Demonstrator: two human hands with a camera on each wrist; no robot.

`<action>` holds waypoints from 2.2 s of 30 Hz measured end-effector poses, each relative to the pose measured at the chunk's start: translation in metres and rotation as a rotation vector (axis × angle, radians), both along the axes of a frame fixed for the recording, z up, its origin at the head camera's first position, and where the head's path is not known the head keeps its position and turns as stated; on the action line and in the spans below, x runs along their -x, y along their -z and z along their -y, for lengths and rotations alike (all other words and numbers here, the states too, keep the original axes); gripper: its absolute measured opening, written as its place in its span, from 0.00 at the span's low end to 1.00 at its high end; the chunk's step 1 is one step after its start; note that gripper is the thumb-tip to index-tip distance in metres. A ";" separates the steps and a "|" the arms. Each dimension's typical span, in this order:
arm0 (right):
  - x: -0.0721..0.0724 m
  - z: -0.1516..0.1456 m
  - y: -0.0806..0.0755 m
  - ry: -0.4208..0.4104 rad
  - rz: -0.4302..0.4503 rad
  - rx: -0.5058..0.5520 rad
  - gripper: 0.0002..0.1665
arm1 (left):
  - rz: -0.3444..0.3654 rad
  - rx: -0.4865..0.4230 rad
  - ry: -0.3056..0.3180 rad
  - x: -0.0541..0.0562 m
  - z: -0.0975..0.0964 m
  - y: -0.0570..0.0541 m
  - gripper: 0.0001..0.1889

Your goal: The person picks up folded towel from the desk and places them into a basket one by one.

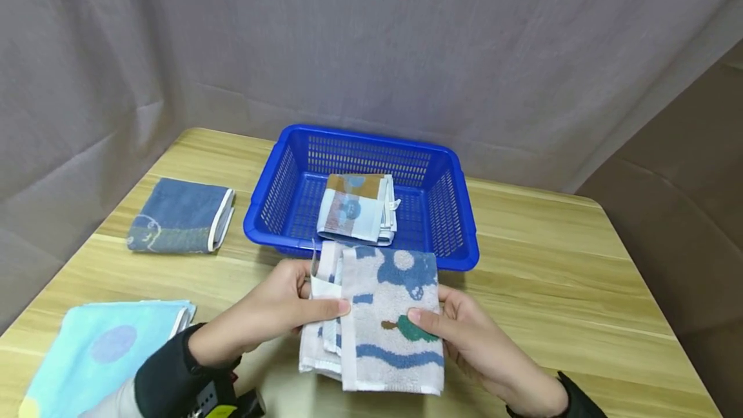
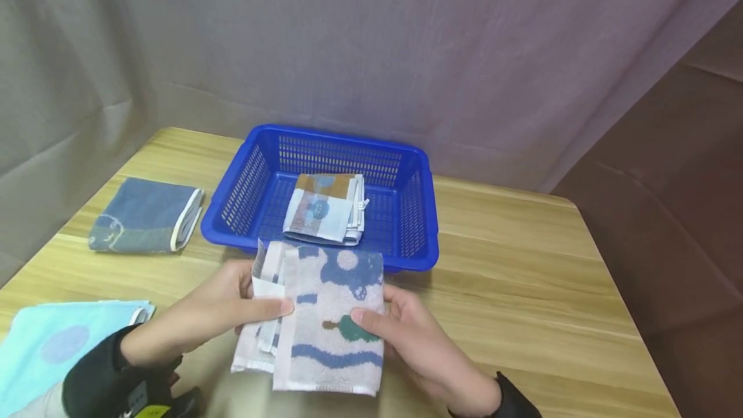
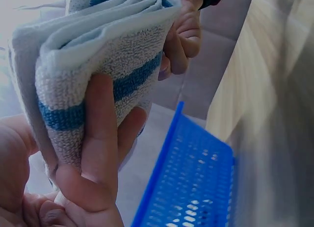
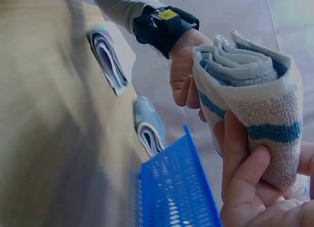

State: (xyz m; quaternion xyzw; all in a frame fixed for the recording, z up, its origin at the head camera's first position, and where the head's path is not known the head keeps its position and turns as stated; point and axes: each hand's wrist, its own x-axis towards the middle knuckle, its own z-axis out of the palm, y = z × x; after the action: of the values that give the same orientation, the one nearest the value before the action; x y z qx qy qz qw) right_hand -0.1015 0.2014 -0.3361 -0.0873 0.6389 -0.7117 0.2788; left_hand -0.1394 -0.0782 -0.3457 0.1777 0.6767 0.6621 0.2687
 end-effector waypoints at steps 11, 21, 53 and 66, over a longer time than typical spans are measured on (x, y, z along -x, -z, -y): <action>0.040 0.000 -0.027 0.032 -0.047 -0.030 0.31 | -0.052 0.116 -0.093 0.039 -0.005 -0.022 0.18; 0.081 0.007 -0.049 0.080 -0.095 -0.128 0.41 | -0.164 0.309 -0.141 0.077 0.002 -0.058 0.15; 0.171 0.006 -0.049 0.085 -0.068 -0.234 0.14 | -0.157 0.329 -0.216 0.158 -0.010 -0.058 0.12; 0.185 0.002 -0.037 0.098 -0.045 -0.279 0.14 | -0.093 0.344 -0.179 0.173 -0.012 -0.046 0.20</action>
State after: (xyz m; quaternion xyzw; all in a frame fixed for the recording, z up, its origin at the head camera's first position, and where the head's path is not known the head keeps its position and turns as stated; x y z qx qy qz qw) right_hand -0.2866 0.1998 -0.2995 -0.0321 0.7411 -0.6267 0.2389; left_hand -0.3122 -0.0662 -0.2998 0.0989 0.8046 0.5490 0.2035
